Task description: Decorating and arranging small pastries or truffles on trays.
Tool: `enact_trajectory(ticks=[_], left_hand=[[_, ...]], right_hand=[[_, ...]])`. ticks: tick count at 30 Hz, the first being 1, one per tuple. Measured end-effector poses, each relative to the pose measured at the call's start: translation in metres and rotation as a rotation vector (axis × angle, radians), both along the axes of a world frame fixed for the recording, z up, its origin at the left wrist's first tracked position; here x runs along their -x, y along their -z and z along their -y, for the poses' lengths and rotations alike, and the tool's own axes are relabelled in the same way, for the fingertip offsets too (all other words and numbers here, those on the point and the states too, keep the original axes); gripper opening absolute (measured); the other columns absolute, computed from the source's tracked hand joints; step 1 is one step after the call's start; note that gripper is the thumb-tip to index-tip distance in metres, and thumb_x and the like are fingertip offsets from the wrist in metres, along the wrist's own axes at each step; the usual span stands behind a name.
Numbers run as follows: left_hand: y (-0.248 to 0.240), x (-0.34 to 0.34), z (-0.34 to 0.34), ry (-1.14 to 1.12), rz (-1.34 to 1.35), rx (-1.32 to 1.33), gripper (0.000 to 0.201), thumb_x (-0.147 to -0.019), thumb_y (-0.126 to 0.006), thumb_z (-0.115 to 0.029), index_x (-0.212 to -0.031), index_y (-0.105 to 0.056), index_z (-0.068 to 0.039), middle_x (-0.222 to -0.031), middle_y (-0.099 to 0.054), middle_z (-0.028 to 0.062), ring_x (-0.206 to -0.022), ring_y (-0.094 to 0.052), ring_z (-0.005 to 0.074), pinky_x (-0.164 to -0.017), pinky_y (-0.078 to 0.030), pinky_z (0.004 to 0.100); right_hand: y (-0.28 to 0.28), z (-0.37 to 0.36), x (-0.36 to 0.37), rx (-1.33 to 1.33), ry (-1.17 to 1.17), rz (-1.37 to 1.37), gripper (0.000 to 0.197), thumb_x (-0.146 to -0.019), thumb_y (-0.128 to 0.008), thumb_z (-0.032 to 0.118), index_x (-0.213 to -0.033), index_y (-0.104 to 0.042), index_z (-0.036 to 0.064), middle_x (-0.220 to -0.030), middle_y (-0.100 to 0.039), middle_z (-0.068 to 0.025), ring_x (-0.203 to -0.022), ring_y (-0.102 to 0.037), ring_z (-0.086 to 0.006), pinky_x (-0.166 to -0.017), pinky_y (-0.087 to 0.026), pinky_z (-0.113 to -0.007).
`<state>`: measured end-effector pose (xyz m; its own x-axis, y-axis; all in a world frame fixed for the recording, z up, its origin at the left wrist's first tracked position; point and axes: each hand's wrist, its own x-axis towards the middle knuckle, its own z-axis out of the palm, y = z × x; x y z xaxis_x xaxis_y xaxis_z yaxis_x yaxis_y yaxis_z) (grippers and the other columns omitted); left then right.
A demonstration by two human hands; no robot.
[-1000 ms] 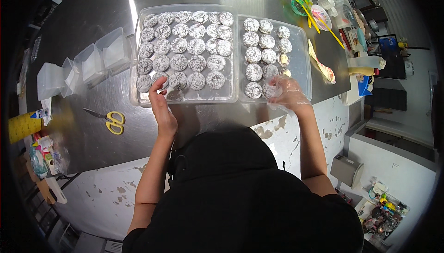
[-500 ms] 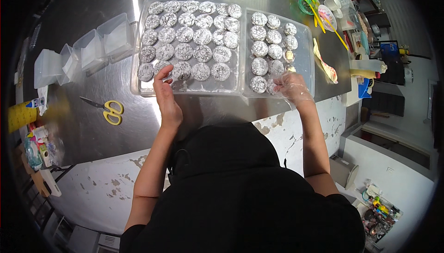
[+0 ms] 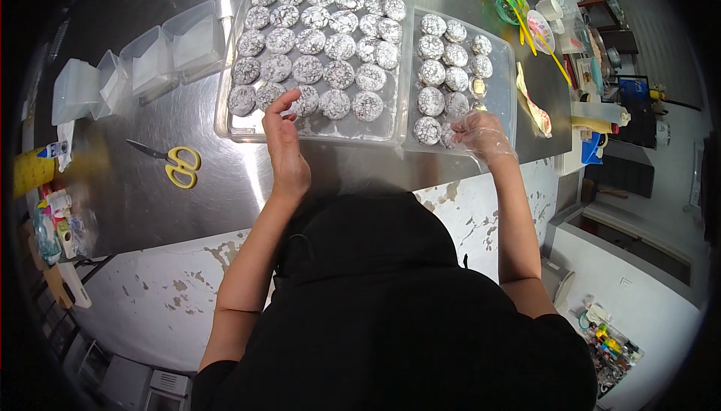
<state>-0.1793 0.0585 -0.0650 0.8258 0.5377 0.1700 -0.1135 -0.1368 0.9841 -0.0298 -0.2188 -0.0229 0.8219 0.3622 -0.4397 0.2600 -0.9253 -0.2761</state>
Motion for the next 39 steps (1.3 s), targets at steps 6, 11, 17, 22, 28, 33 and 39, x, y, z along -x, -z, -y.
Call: enact_trajectory(ticks=[6,11,17,22,28,33,39], left_hand=[[-0.002,0.000,0.001,-0.010,-0.002,0.013,0.046,-0.093,-0.024,-0.035,-0.117,-0.041,0.000,-0.117,-0.043,0.0119,-0.108,-0.038,0.0208,-0.091,-0.029,0.0331],[-0.001,0.001,0.001,-0.010,-0.003,0.000,0.046,-0.093,-0.024,-0.037,-0.117,-0.041,-0.003,-0.119,-0.044,0.0087,-0.110,-0.038,0.0187,-0.090,-0.028,0.0326],[-0.003,0.004,-0.002,-0.021,-0.028,-0.021,0.048,-0.092,-0.025,-0.040,-0.117,-0.042,-0.002,-0.118,-0.045,0.0091,-0.110,-0.038,0.0190,-0.090,-0.028,0.0324],[-0.011,-0.006,-0.001,-0.040,-0.048,-0.045,0.051,-0.091,-0.025,-0.041,-0.116,-0.041,0.001,-0.115,-0.043,0.0118,-0.107,-0.037,0.0216,-0.089,-0.029,0.0326],[-0.014,-0.008,-0.003,-0.035,-0.055,-0.057,0.048,-0.092,-0.024,-0.041,-0.117,-0.041,-0.003,-0.119,-0.044,0.0100,-0.111,-0.037,0.0206,-0.090,-0.029,0.0343],[-0.015,-0.009,-0.004,-0.061,-0.073,-0.058,0.054,-0.091,-0.026,-0.043,-0.117,-0.041,0.001,-0.116,-0.044,0.0132,-0.107,-0.039,0.0219,-0.089,-0.030,0.0330],[-0.009,-0.019,-0.002,-0.032,-0.094,-0.025,0.049,-0.091,-0.025,-0.042,-0.118,-0.041,-0.003,-0.118,-0.045,0.0100,-0.111,-0.038,0.0190,-0.090,-0.029,0.0328]], right_hand=[[-0.003,-0.003,0.001,0.049,-0.024,0.010,0.028,-0.059,-0.074,0.006,-0.086,-0.065,0.0045,-0.077,-0.063,-0.0150,-0.071,-0.063,-0.0231,-0.065,-0.048,-0.030],[-0.006,-0.002,0.002,0.004,0.000,-0.002,0.026,-0.059,-0.074,0.011,-0.084,-0.067,0.0054,-0.077,-0.063,-0.0150,-0.072,-0.062,-0.0250,-0.067,-0.048,-0.031],[-0.030,-0.030,-0.003,-0.131,-0.014,0.035,0.025,-0.063,-0.072,0.014,-0.085,-0.067,0.0039,-0.078,-0.063,-0.0145,-0.074,-0.061,-0.0251,-0.067,-0.048,-0.032],[-0.033,-0.094,-0.012,-0.287,-0.147,0.215,0.027,-0.065,-0.071,0.013,-0.090,-0.065,0.0036,-0.083,-0.062,-0.0135,-0.079,-0.061,-0.0249,-0.072,-0.047,-0.032],[0.004,-0.134,-0.052,-0.091,-0.433,0.415,0.049,-0.065,-0.061,0.008,-0.113,-0.054,0.0120,-0.110,-0.056,-0.0107,-0.105,-0.051,-0.0254,-0.091,-0.042,-0.032],[0.017,-0.144,-0.067,0.041,-0.544,0.412,0.049,-0.064,-0.058,0.005,-0.112,-0.055,0.0147,-0.102,-0.059,-0.0110,-0.099,-0.054,-0.0248,-0.085,-0.044,-0.034],[0.004,-0.140,-0.068,0.064,-0.570,0.389,0.041,-0.061,-0.061,0.010,-0.102,-0.059,0.0122,-0.092,-0.060,-0.0104,-0.093,-0.056,-0.0255,-0.079,-0.046,-0.038]])
